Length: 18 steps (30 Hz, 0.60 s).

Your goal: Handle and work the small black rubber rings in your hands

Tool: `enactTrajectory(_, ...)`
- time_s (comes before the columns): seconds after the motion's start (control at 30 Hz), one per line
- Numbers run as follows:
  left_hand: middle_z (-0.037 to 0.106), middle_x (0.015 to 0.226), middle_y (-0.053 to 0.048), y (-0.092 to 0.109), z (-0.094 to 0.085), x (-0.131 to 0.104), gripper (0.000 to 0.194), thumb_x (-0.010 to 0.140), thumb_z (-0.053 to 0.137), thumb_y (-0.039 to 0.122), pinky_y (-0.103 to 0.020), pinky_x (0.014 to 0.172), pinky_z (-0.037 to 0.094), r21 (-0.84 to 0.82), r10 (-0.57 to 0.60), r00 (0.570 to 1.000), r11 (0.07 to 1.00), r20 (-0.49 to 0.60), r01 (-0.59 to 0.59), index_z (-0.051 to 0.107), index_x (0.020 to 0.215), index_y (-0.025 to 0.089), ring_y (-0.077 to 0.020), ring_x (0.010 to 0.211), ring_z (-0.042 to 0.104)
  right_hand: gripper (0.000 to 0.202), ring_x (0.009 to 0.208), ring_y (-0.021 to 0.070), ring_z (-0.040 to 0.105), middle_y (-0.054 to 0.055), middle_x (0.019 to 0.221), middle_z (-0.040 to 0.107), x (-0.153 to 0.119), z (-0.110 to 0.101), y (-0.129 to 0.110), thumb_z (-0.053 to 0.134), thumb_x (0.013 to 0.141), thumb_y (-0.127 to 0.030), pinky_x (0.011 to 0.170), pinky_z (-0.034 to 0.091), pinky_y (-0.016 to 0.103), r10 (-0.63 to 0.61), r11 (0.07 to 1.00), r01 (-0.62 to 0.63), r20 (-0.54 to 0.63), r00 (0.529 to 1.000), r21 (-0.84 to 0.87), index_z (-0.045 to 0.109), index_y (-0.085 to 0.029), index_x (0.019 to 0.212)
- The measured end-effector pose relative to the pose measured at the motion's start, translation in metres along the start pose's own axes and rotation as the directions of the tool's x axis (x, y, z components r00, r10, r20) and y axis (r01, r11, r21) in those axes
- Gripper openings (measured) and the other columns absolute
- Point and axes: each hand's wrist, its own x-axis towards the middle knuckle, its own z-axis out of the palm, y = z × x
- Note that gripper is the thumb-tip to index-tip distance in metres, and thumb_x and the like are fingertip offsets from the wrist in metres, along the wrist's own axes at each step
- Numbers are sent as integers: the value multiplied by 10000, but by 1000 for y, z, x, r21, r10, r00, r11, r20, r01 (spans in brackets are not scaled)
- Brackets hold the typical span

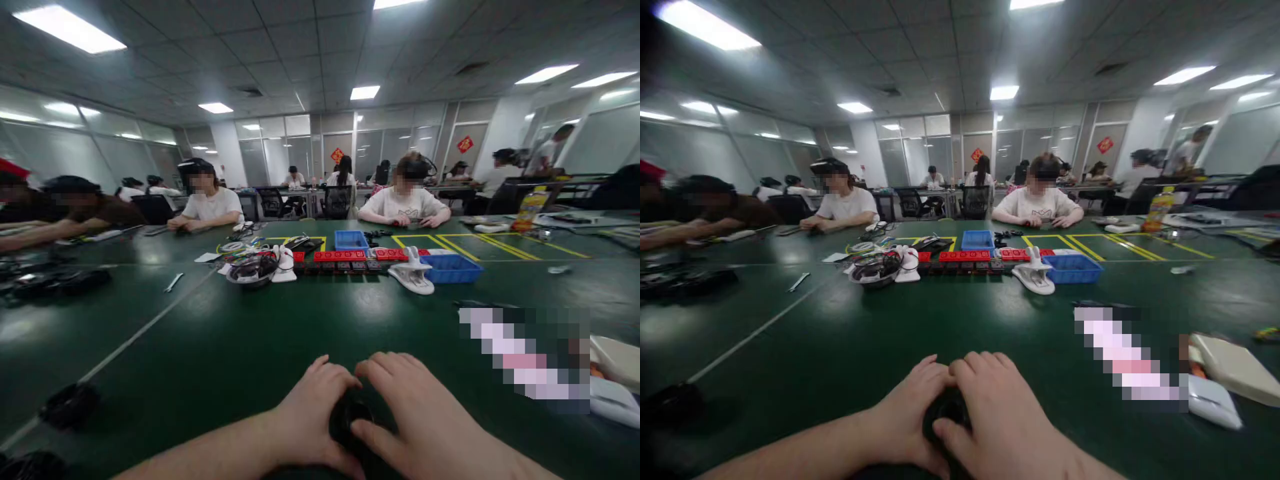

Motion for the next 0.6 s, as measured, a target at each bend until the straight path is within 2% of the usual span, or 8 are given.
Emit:
enactTrajectory(0.13, 544, 929, -11, 3, 5, -4, 696, 472, 691, 581, -525, 1018, 137, 41, -16, 999, 999, -28, 17, 488, 1028, 214, -213, 869, 521, 221, 732, 199, 528, 35, 802, 602, 4, 17, 1, 653, 664, -334, 634, 377, 314, 6, 1000, -6, 73, 997, -6, 614, -190, 828)
enactTrajectory(0.2, 542, 870, 2, 4, 9, -4, 641, 462, 703, 569, -508, 993, 201, 58, -27, 998, 998, -61, 30, 510, 954, 206, -201, 826, 522, 185, 719, 194, 532, 34, 785, 605, 6, 22, 2, 650, 669, -320, 620, 375, 302, 19, 1000, -17, 84, 996, -21, 620, -187, 795)
enactTrajectory(0.3, 530, 788, 16, 5, 14, -3, 574, 430, 740, 526, -424, 863, 360, 78, -42, 992, 996, -118, 52, 525, 845, 192, -188, 765, 517, 152, 701, 186, 532, 34, 770, 606, 7, 24, 3, 646, 670, -293, 610, 374, 292, 42, 999, -40, 106, 993, -22, 617, -177, 764)
enactTrajectory(0.4, 522, 754, 16, 5, 16, -3, 548, 425, 747, 520, -357, 750, 407, 99, -50, 990, 993, -130, 63, 534, 802, 185, -180, 723, 513, 153, 704, 184, 533, 40, 781, 602, 8, 23, 3, 643, 661, -276, 603, 381, 282, 73, 997, -75, 137, 988, 8, 612, -167, 763)
enactTrajectory(0.5, 529, 740, 18, 3, 16, -3, 529, 462, 722, 542, -392, 822, 384, 95, -49, 991, 994, -123, 61, 544, 811, 187, -176, 720, 523, 159, 721, 183, 533, 45, 799, 596, 8, 23, 3, 634, 664, -259, 614, 391, 278, 84, 995, -91, 156, 984, 43, 611, -162, 788)
enactTrajectory(0.6, 544, 724, 25, 1, 17, -3, 508, 491, 706, 540, -441, 939, 300, 75, -34, 992, 996, -122, 43, 553, 822, 187, -171, 734, 539, 158, 723, 181, 531, 46, 803, 592, 8, 24, 4, 633, 663, -243, 618, 396, 277, 83, 994, -93, 162, 983, 53, 612, -161, 796)
